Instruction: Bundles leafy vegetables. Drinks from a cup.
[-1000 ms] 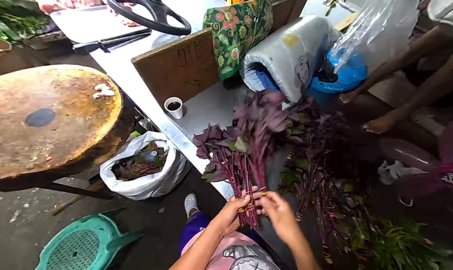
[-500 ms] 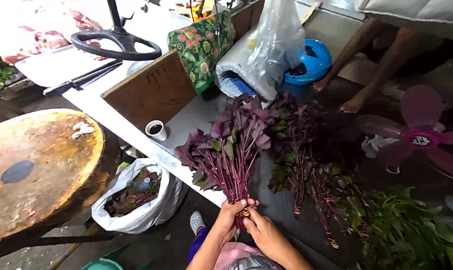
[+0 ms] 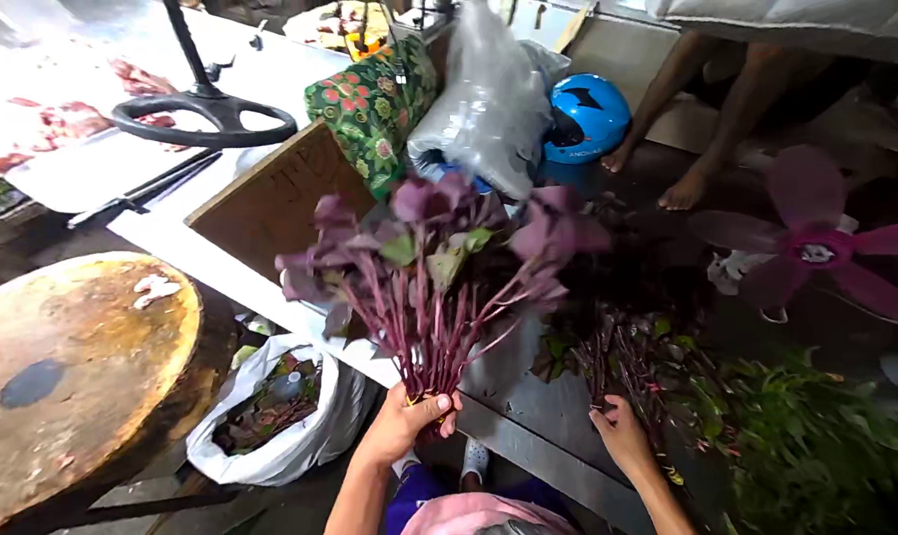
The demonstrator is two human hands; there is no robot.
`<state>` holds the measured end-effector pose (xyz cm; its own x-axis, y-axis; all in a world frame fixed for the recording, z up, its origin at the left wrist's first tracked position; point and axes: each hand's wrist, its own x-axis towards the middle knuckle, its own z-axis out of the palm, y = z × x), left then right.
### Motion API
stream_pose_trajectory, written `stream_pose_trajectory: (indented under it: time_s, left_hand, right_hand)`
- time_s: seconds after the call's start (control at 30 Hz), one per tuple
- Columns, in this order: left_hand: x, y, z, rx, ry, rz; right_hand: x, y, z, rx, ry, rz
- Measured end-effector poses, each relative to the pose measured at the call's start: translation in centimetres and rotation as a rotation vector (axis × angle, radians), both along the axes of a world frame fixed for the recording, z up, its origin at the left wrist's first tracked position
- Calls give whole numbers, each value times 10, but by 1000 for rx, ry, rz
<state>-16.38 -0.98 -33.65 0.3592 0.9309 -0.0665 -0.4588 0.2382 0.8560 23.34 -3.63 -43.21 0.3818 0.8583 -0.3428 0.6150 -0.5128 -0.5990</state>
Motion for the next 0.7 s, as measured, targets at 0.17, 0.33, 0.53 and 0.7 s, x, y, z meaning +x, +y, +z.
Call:
stream_pose_trajectory:
  time_s: [0.17,0.33,0.53,0.7]
  left_hand:
    - [-5,59,23,151,-171,-143]
    - [-9,110,-16,137,-423,-67]
    - [-47,134,-130,-216,-290,252]
    - [-67,115,-144,-368,-222,377]
  right_hand:
    - [-11,-9,-7,-7,68,17]
    - [-16,-8,-6,-33,84,21]
    - [-24,-1,-21,-42,9,-10]
    - [-19,-2,-21,-37,-83,-55]
